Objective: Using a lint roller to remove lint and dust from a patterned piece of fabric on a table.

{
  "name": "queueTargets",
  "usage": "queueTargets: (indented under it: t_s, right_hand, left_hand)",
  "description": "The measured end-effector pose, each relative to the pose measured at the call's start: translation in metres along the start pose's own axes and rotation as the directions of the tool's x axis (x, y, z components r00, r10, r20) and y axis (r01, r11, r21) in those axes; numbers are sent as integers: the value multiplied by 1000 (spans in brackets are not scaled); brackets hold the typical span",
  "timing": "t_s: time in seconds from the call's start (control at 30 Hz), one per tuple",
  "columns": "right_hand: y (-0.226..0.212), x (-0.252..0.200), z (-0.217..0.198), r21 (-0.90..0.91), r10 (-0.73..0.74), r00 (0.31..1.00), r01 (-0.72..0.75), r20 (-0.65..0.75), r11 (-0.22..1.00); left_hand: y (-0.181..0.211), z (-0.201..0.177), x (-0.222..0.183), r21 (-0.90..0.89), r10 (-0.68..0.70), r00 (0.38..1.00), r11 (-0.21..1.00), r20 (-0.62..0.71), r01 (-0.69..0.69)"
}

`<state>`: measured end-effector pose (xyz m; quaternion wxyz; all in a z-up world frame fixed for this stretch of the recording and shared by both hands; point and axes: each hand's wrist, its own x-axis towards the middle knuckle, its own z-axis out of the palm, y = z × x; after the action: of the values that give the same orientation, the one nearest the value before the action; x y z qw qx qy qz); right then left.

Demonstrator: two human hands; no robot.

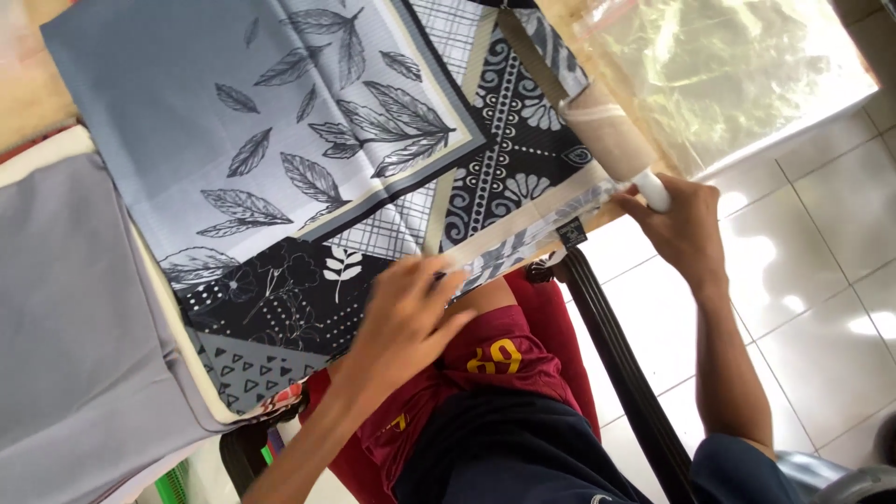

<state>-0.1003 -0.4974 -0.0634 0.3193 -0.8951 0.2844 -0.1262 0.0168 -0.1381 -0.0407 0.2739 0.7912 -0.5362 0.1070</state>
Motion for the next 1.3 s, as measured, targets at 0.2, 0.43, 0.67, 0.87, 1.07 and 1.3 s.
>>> queueTargets:
  t_s: [0.2,0.43,0.67,0.87,1.07,1.3]
  right_hand:
    - [19,7,14,188,-69,995,82,-73,979]
    - [20,13,4,307,-138,982,171,-126,936]
    - [15,5,5,199,-105,960,160,-261,967]
    - [-31,-1,8,167,-52,984,81,-171,983]
    - [-45,6,12,172,9,995,8,-98,985]
    - [-29,11,17,191,44,996,-29,-71,981]
  left_hand:
    - [0,98,117,-136,169,985,977,20,-165]
    - [20,170,179,-76,-9,994,997,-106,1]
    - [4,153,183,-394,-128,976,899,176,189]
    - [-1,122,188,-638,-257,951,706,173,307]
    - [-16,139,182,-712,-262,948,631,179,309]
    - [-18,144,182,-744,-248,959,613,137,265]
